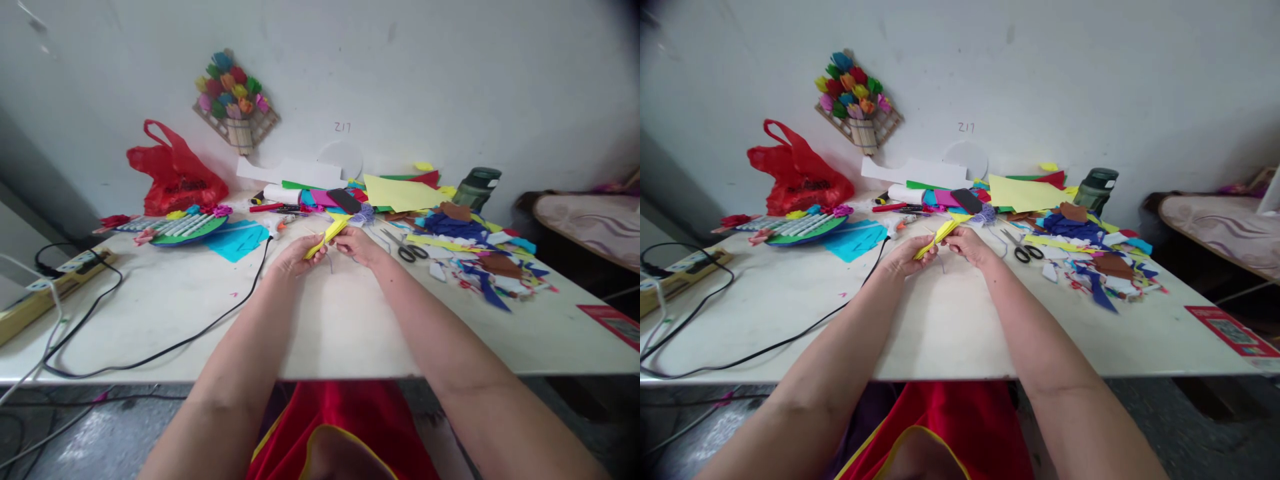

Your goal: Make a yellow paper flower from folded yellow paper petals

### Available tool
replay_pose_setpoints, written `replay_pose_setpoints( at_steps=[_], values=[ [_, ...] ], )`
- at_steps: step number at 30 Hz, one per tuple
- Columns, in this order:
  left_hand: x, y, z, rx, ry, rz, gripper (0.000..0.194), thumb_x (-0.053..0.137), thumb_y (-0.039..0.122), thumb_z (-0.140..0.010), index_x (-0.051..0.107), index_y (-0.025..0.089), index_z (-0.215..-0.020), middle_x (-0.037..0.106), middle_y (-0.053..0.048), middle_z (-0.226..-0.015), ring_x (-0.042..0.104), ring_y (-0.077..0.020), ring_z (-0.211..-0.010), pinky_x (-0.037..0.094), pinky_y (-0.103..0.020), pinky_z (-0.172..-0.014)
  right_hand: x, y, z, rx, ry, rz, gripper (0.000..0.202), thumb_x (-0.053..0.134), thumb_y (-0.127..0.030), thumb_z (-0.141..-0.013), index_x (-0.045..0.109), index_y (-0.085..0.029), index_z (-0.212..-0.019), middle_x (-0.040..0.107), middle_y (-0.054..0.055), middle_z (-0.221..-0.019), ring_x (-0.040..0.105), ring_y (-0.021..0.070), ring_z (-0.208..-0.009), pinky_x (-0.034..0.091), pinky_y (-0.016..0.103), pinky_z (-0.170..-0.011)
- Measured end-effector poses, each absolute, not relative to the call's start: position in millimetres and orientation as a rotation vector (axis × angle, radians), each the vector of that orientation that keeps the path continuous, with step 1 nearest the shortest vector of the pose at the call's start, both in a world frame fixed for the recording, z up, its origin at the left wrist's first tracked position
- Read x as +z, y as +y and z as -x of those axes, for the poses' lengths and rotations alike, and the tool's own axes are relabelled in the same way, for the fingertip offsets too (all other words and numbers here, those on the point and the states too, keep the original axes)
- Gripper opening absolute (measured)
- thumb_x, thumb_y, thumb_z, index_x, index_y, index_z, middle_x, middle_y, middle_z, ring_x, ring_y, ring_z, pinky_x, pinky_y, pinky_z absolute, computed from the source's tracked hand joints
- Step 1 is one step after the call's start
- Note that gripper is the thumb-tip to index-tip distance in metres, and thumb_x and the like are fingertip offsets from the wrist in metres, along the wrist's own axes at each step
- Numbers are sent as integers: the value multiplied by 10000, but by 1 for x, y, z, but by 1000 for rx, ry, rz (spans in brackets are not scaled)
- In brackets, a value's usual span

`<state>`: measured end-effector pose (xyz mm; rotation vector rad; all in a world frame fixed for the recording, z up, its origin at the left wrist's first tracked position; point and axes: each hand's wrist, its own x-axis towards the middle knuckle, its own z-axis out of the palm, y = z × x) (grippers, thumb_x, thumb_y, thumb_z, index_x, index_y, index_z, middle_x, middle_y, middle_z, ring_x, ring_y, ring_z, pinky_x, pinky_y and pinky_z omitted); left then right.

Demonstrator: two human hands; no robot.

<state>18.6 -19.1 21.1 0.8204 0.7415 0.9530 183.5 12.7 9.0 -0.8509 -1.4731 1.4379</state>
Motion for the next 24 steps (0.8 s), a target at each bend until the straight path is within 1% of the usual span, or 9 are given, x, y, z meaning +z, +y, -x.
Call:
replay_pose_setpoints(
  at_steps=[3,6,10,15,19,24],
  values=[
    [21,-19,-18,947,743,-795,152,441,136,-880,547,94,-780,525,-20,-533,466,-46,-404,370,-106,-378,9,13,-184,1461,-1477,839,147,616,-216,-580,581,-119,-684,578,-8,-611,330,12,-385,103,175,-343],
    [20,-18,-16,928,746,-772,147,439,144,-877,549,95,-792,521,-20,-537,457,-45,-394,362,-104,-368,9,13,-185,1485,-1487,798,147,614,-231,-588,582,-116,-673,584,2,-611,341,18,-389,91,172,-337],
    [16,-13,-14,900,734,-780,166,431,169,-875,550,97,-784,500,-18,-513,421,-44,-369,318,-104,-339,10,11,-185,1527,-1476,758,201,607,-268,-618,608,-118,-752,592,8,-619,356,30,-393,80,176,-330],
    [9,-7,-10,883,695,-801,136,457,179,-852,544,103,-779,477,-3,-495,367,-32,-347,277,-101,-329,10,9,-184,1522,-1428,784,281,594,-277,-615,600,-132,-856,602,4,-590,351,42,-378,69,184,-334],
    [7,-5,-8,875,690,-824,134,471,190,-835,545,102,-766,467,2,-487,348,-28,-344,258,-102,-329,11,9,-183,1476,-1361,816,398,608,-271,-607,561,-138,-980,638,18,-598,382,52,-379,104,174,-341],
    [6,-4,-7,885,717,-866,135,495,213,-815,552,98,-771,479,-3,-485,348,-32,-340,241,-115,-327,10,10,-181,1418,-1341,857,419,588,-257,-621,521,-156,-1022,674,30,-655,404,50,-385,209,165,-367]
  ],
)
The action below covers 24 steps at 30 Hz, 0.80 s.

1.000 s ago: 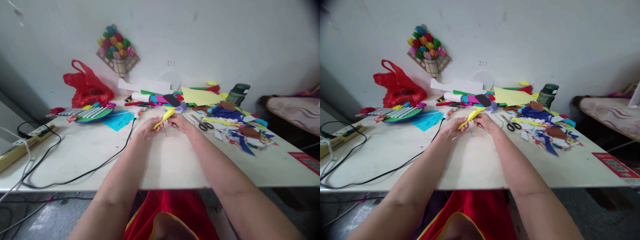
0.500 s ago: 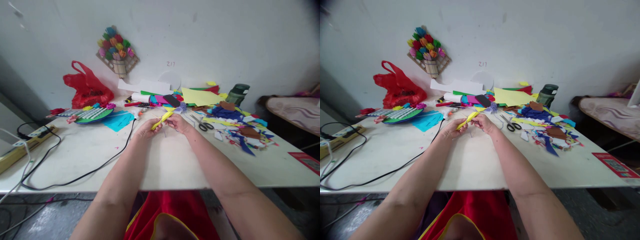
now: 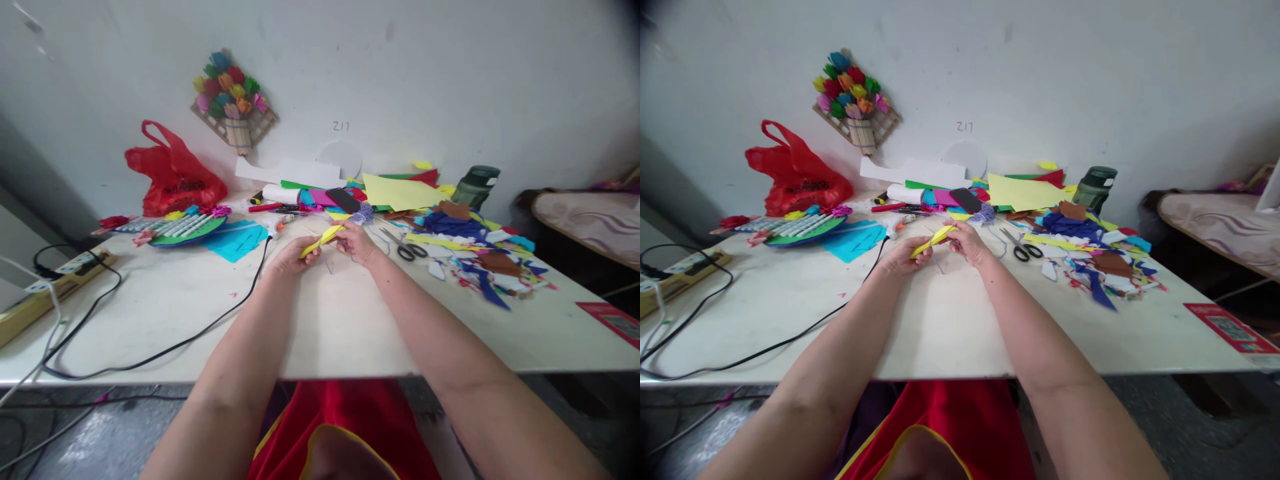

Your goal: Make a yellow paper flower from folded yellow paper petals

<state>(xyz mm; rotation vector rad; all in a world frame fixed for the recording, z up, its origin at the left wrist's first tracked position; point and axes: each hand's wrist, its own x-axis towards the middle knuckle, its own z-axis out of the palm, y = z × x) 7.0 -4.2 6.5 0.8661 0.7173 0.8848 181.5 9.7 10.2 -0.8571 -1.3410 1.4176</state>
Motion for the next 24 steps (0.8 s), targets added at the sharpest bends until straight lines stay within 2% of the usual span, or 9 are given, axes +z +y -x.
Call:
replay_pose_setpoints(
  at_steps=[7,11,16,24],
  values=[
    [7,-6,-8,914,785,-899,139,482,198,-820,547,86,-769,513,-22,-500,402,-48,-347,281,-133,-338,8,12,-180,1287,-1440,841,491,578,-241,-619,523,-186,-1104,647,-28,-614,383,44,-373,267,173,-385],
    [8,-6,-9,906,785,-895,129,481,192,-817,544,92,-766,515,-22,-503,405,-50,-348,283,-135,-339,12,9,-177,1177,-1486,831,399,575,-230,-602,575,-185,-998,613,-41,-589,404,46,-373,309,185,-386],
    [10,-7,-8,896,786,-879,125,491,200,-811,543,95,-767,504,-19,-495,388,-48,-345,266,-133,-332,16,6,-175,1115,-1485,847,239,575,-240,-604,594,-174,-832,589,-28,-602,443,47,-395,297,179,-368],
    [8,-7,-8,897,755,-867,137,469,202,-823,548,92,-800,495,-15,-497,375,-42,-345,255,-126,-337,16,6,-176,1114,-1463,816,184,587,-243,-624,588,-155,-785,602,-2,-634,465,52,-409,323,183,-373]
  ],
)
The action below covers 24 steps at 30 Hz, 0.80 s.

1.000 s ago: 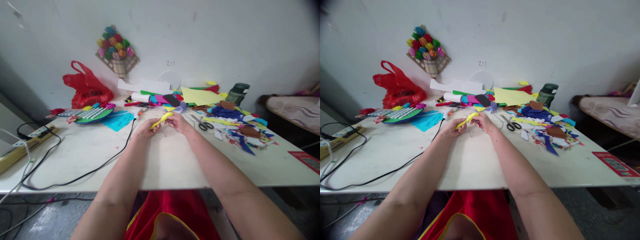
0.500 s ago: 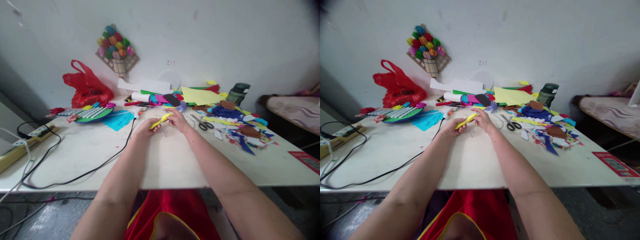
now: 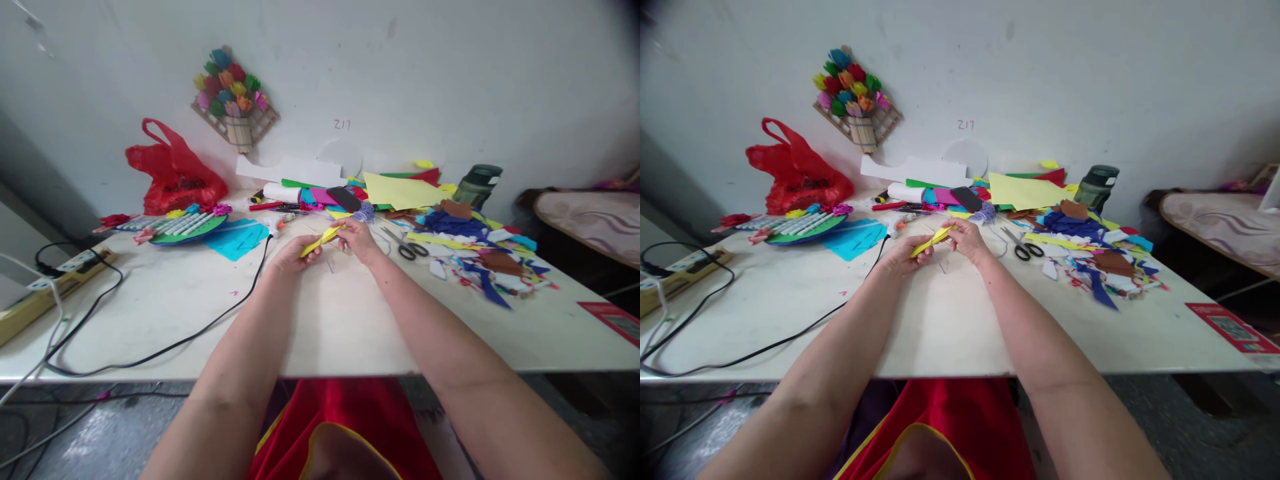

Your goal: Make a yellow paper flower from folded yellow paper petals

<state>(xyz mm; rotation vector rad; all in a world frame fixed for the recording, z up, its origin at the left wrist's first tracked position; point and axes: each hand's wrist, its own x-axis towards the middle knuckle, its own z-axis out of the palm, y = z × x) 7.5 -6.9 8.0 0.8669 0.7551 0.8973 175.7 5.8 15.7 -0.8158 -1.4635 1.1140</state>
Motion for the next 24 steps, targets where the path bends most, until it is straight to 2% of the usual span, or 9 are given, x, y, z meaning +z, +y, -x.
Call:
replay_pose_setpoints(
  at_steps=[4,7,12,19,24],
  values=[
    [8,-7,-7,896,766,-867,125,494,204,-809,547,93,-791,496,-16,-497,378,-44,-347,263,-130,-341,16,6,-175,1121,-1460,843,230,575,-237,-624,576,-161,-841,597,-15,-616,474,57,-423,301,178,-376],
    [9,-8,-8,902,779,-869,124,510,209,-797,551,93,-787,497,-15,-496,378,-43,-347,264,-129,-340,15,6,-174,1155,-1433,849,351,572,-237,-631,541,-162,-972,610,-21,-622,484,68,-428,305,180,-385],
    [11,-8,-9,892,789,-901,144,481,204,-803,544,99,-727,499,-21,-496,388,-48,-344,279,-140,-339,11,11,-174,1194,-1443,891,511,548,-199,-636,464,-157,-1138,589,-59,-528,371,53,-347,274,183,-375],
    [8,-6,-9,898,810,-927,156,469,196,-820,535,103,-714,512,-26,-516,403,-48,-355,290,-140,-344,14,8,-174,1176,-1489,906,492,533,-167,-628,475,-173,-1117,562,-64,-488,326,51,-340,233,184,-361],
    [9,-7,-9,901,819,-915,132,486,197,-809,537,103,-732,509,-25,-511,390,-47,-353,280,-141,-341,13,8,-173,1127,-1495,902,474,529,-169,-631,440,-199,-1096,563,-78,-504,331,51,-334,248,184,-358]
  ],
)
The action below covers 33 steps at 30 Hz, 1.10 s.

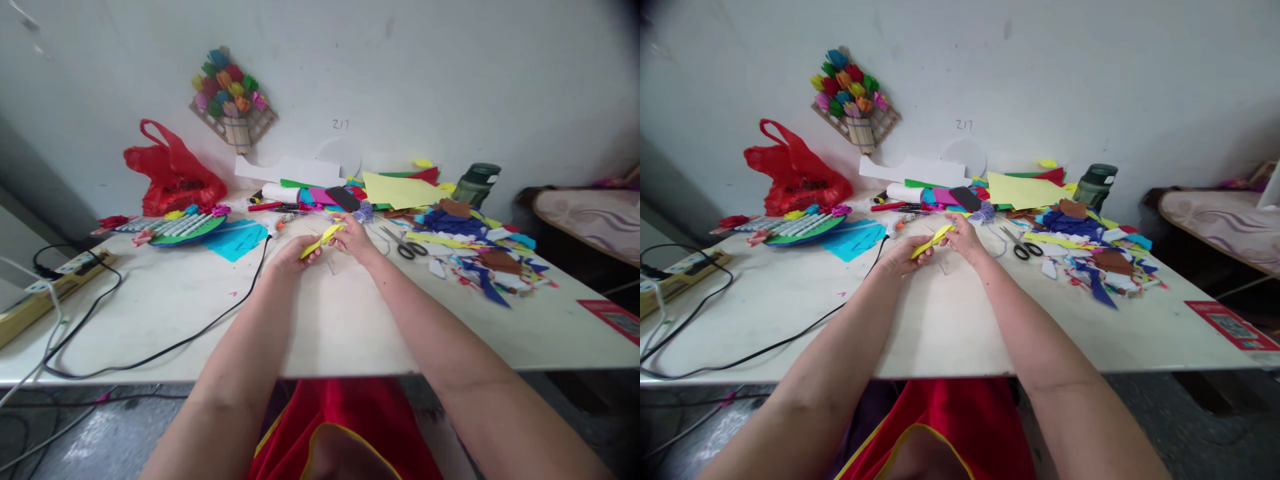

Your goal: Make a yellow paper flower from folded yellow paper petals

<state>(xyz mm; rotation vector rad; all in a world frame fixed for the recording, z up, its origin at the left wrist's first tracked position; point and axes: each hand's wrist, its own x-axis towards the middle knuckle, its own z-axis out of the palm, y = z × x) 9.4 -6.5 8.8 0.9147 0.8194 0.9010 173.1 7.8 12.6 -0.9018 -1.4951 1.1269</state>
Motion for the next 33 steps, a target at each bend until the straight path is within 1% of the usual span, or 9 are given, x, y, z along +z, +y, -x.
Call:
replay_pose_setpoints(
  at_steps=[5,11,18,33],
  values=[
    [8,-6,-9,908,787,-912,124,497,216,-797,532,112,-742,484,-10,-489,347,-39,-339,237,-134,-334,9,12,-170,1032,-1409,978,361,551,-190,-647,374,-222,-960,564,-88,-520,365,57,-313,279,194,-355],
    [4,-3,-8,926,746,-927,123,509,229,-791,526,112,-757,468,1,-484,322,-33,-335,202,-131,-331,10,13,-166,1003,-1338,1006,327,556,-182,-639,334,-233,-873,540,-112,-499,358,59,-287,268,191,-344],
    [3,-2,-9,917,735,-930,136,515,238,-798,537,105,-818,469,4,-489,319,-32,-340,207,-129,-340,8,15,-168,950,-1422,1022,273,531,-149,-655,372,-227,-863,545,-104,-506,377,62,-293,290,189,-336],
    [7,-5,-12,923,797,-959,134,475,242,-817,512,121,-773,459,5,-474,309,-37,-323,181,-143,-337,8,14,-167,926,-1453,1040,279,529,-129,-666,398,-223,-893,522,-101,-507,366,57,-305,303,191,-333]
  ],
)
